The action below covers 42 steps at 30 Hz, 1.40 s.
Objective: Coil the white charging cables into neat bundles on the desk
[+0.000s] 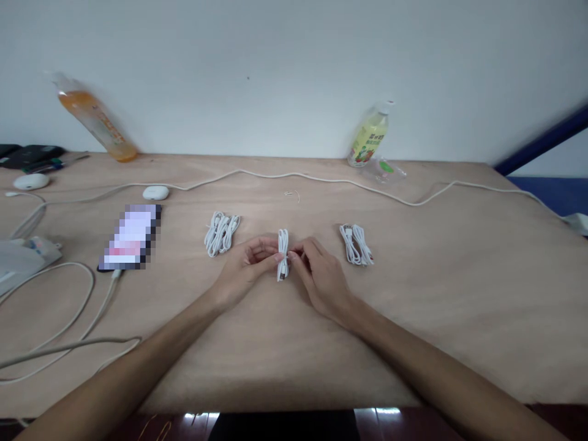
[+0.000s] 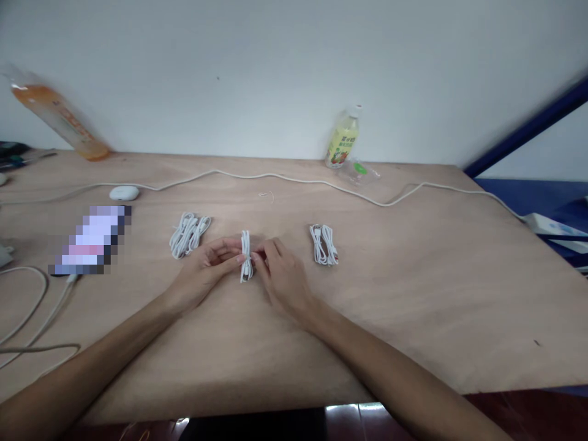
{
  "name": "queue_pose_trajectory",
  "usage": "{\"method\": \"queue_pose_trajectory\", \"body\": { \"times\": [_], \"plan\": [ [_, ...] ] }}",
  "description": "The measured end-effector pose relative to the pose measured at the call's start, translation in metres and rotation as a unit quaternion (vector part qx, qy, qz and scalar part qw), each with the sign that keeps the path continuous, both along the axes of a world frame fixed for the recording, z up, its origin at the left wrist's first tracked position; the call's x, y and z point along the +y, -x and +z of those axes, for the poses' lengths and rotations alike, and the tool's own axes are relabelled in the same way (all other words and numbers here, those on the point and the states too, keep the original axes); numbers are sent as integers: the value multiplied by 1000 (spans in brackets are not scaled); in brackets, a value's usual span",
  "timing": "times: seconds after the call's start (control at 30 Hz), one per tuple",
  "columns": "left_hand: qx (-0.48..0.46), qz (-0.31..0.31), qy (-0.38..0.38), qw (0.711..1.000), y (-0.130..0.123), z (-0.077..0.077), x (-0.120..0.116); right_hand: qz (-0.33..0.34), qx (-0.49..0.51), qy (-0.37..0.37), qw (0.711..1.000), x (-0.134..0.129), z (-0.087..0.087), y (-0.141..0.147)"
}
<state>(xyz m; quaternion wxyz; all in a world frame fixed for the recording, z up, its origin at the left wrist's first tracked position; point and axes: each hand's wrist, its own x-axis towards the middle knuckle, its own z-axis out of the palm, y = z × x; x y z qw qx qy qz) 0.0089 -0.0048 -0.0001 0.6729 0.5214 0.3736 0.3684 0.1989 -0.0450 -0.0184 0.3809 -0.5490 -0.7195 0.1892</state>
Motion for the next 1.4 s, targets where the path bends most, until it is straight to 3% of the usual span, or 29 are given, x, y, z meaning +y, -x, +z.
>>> {"method": "queue_pose_trajectory", "body": {
  "times": [0.37,0.73,0.9,1.13,1.4],
  "plan": [
    [-2,-27,-35,999,0,1,-1,8,78,50,996,2,3,-1],
    [6,-27,-67,997,-1,0,-5,43,220,154,962,10,5,-5],
    [-4,-3,-18,1000,0,-2,-3,42,232,124,964,7,7,-2],
    [-80,29,122,989,2,0,-2,54,243,107,963,0,8,0],
    [-111,37,167,979,1,2,0,92,305,114,941,5,6,0]
  ]
}}
